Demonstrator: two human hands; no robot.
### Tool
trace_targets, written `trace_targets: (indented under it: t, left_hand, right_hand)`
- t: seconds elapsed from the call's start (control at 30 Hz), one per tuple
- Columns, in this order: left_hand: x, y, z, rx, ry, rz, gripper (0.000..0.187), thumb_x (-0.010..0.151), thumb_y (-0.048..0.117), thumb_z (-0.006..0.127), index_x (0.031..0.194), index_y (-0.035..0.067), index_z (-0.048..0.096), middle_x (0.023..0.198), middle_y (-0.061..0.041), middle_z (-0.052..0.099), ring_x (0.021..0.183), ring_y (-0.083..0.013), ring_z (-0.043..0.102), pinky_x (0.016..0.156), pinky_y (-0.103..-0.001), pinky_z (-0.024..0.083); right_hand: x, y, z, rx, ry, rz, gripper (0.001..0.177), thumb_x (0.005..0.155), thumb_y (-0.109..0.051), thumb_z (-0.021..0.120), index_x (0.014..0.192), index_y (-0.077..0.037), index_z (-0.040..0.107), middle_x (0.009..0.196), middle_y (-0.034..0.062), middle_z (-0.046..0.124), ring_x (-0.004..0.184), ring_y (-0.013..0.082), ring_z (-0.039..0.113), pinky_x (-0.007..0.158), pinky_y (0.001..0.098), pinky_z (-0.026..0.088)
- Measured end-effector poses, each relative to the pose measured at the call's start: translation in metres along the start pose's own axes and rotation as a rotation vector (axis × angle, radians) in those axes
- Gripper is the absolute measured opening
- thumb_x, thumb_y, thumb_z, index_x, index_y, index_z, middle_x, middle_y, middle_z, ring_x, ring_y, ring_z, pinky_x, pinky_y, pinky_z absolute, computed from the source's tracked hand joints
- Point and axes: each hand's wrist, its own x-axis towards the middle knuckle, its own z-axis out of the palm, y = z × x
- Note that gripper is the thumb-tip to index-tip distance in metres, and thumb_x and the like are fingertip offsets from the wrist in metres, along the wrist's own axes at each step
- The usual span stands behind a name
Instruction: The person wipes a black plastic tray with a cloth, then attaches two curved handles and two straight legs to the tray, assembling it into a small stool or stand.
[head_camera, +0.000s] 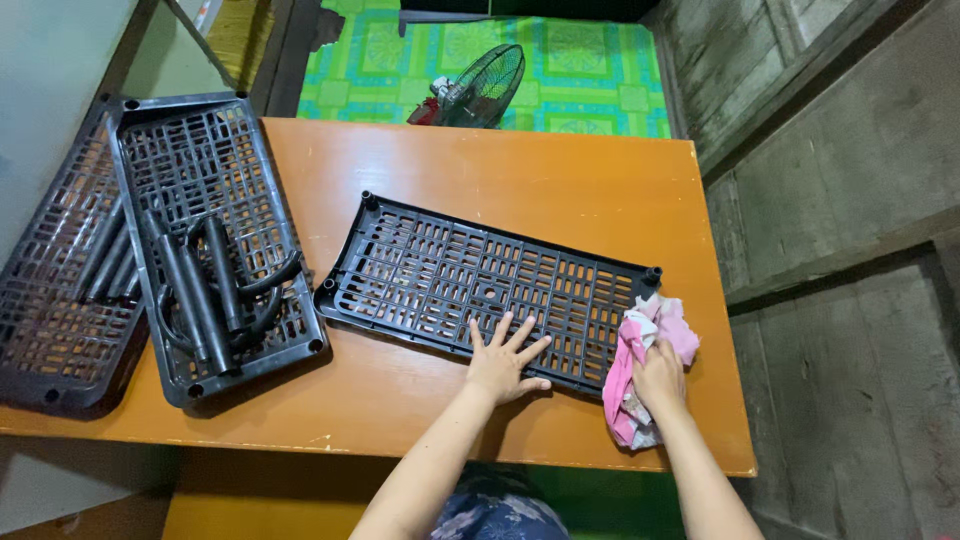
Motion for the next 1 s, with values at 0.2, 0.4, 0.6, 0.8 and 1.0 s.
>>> trace_targets:
  t: [0.2,0.4,0.6,0.8,1.0]
  left_hand:
    - [0.009,-0.002,-0.006,-0.028,-0.056,-0.011,0.089,0.082,0.086,0.04,0.159,0.047,0.018,0.172,0.005,0.003,0.157,-0.0328,-0.004,0.111,-0.083,-0.001]
    - [0.013,0.001,-0.005,0.007,-0.064,-0.048,0.089,0.082,0.085,0.043,0.16,0.048,0.018,0.172,0.007,0.003,0.158,-0.0293,-0.003,0.112,-0.083,0.0]
    - [0.01,0.004,-0.003,0.031,-0.05,-0.059,0.09,0.082,0.084,0.045,0.159,0.048,0.018,0.172,0.007,0.002,0.158,-0.0281,-0.002,0.111,-0.083,0.001]
    - [0.014,0.002,-0.004,0.016,-0.059,-0.063,0.091,0.081,0.086,0.046,0.159,0.048,0.019,0.173,0.008,0.003,0.159,-0.0276,0.0,0.111,-0.084,0.001]
    - [0.014,0.001,0.0,0.045,-0.069,-0.058,0.096,0.081,0.068,0.069,0.16,0.051,0.017,0.173,0.01,0.004,0.159,-0.0274,0.003,0.111,-0.085,0.005]
  right_hand:
    - [0.057,-0.011,0.001,-0.06,-0.02,-0.026,0.035,0.09,-0.021,0.062,0.114,0.0,0.072,0.133,0.0199,0.059,0.123,0.0419,0.056,0.103,0.0489,0.048]
    - [0.032,-0.011,-0.019,0.027,-0.034,-0.063,0.037,0.091,-0.03,0.067,0.112,-0.001,0.072,0.125,0.0206,0.06,0.115,0.0426,0.058,0.099,0.05,0.048]
    - [-0.023,-0.016,-0.014,0.195,0.126,0.053,0.032,0.094,-0.023,0.065,0.115,0.0,0.069,0.122,0.0202,0.061,0.108,0.044,0.062,0.093,0.0512,0.05]
    - [-0.083,-0.03,-0.015,0.061,0.322,-0.137,0.037,0.076,-0.014,0.072,0.109,0.0,0.067,0.123,0.0164,0.057,0.114,0.039,0.057,0.099,0.0475,0.048]
    - [-0.103,-0.047,-0.027,-0.143,0.233,-0.345,0.054,0.069,-0.007,0.074,0.122,-0.014,0.072,0.124,0.004,0.063,0.105,0.0318,0.057,0.091,0.045,0.047]
